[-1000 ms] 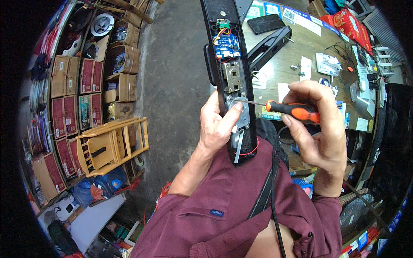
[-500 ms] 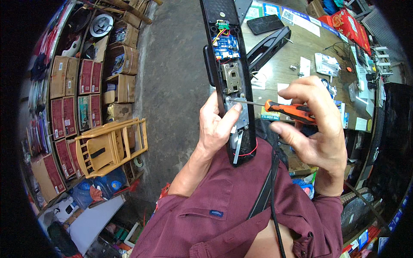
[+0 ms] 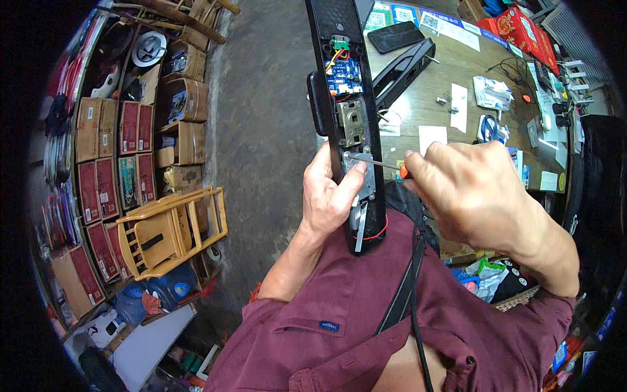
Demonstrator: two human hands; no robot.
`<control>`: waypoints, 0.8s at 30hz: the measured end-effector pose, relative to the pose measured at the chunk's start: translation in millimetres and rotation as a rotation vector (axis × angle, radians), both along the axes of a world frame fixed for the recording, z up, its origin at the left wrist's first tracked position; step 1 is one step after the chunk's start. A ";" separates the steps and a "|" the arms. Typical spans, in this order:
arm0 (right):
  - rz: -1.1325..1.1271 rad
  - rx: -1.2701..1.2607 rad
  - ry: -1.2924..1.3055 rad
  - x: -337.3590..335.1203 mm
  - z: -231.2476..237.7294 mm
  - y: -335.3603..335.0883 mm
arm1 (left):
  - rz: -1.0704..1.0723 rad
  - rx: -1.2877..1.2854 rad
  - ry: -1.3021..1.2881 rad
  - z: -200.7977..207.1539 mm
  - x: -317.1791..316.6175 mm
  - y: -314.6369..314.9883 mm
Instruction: The person sits on the floor and uses a screwdriver to remove screws from a disassembled electronic device. They then reach for small parts from a shelf and continue adjusting internal components with the screwdriver.
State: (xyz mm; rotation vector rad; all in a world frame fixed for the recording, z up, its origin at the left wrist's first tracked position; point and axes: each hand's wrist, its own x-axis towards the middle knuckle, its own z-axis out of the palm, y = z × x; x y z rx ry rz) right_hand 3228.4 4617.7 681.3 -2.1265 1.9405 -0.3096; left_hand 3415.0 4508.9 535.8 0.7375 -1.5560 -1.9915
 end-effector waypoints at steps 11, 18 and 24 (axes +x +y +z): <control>0.318 -0.208 0.394 3.7 -11.3 5.1 | 0.004 -0.135 -0.013 5.2 -0.2 -4.4; 0.104 0.013 0.069 2.2 -13.5 8.0 | -0.038 -0.170 -0.059 8.5 0.8 -2.3; 0.054 -0.006 -0.025 4.0 -18.0 8.4 | -0.046 -0.203 -0.046 4.9 3.3 -2.1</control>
